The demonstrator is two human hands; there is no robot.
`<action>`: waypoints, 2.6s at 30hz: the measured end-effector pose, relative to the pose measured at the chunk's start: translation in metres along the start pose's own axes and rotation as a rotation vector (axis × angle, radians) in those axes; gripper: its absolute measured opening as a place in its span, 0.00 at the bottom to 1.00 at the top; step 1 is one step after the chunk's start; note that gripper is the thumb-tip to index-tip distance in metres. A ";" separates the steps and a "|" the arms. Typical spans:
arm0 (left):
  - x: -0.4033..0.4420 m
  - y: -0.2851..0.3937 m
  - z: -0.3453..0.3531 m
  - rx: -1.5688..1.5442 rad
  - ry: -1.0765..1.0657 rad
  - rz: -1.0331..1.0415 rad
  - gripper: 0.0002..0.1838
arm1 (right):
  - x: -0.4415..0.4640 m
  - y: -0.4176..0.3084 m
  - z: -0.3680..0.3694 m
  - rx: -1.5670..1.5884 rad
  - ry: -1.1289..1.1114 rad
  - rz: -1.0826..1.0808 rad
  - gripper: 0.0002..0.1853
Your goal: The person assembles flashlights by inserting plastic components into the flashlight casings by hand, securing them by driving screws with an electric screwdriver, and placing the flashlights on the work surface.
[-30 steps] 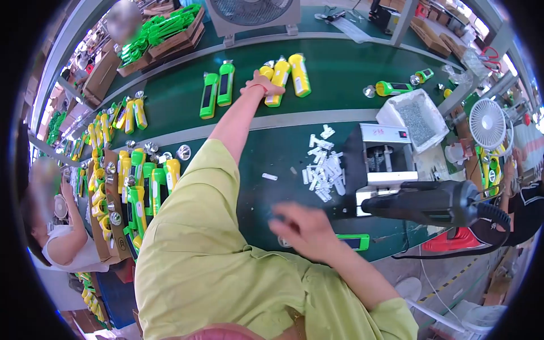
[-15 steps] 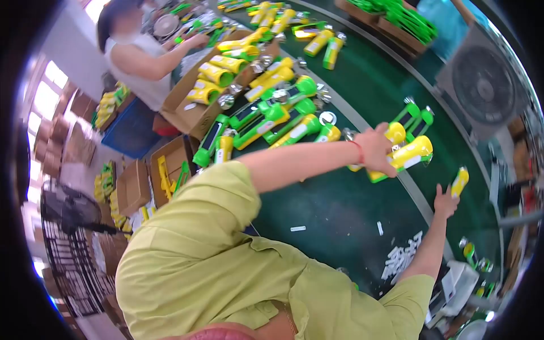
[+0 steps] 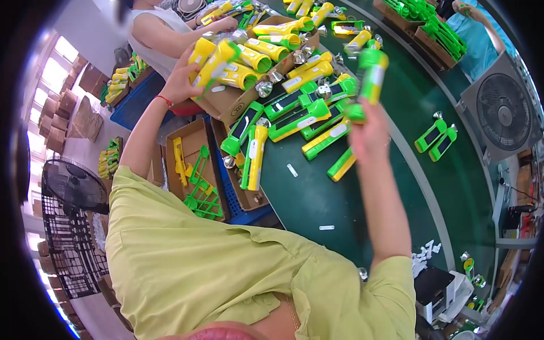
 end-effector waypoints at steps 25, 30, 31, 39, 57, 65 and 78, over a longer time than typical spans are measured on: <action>0.024 0.074 0.077 -0.762 -0.785 -0.008 0.36 | -0.043 0.181 0.177 -0.493 -0.201 0.181 0.24; 0.069 0.027 0.042 -0.323 -0.476 0.132 0.29 | -0.073 0.066 0.107 -0.973 -0.749 -0.063 0.27; 0.074 -0.003 0.062 -0.307 -0.487 0.144 0.29 | -0.086 0.043 0.080 -0.943 -0.695 -0.094 0.27; 0.124 0.014 0.088 -0.280 -0.503 0.117 0.33 | -0.243 -0.122 -0.089 -1.078 0.072 0.144 0.20; -0.005 0.667 0.363 -0.032 -0.672 -0.175 0.69 | -0.512 -0.189 -0.130 -1.608 0.808 -0.135 0.16; -0.014 0.600 0.275 -0.060 -0.669 0.395 0.62 | -0.482 -0.196 -0.175 -1.401 0.668 -0.238 0.12; 0.129 0.130 0.094 0.388 -0.248 0.146 0.64 | -0.380 -0.171 -0.117 -1.578 0.071 -0.323 0.12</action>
Point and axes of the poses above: each hand's wrist, its own x-axis towards the middle knuckle, its own z-axis out of the palm, y = z × x, the point moved 7 cm from there along x, towards the middle knuckle, and after that the axes turned 14 degrees about -z, right-handed, at the moved point
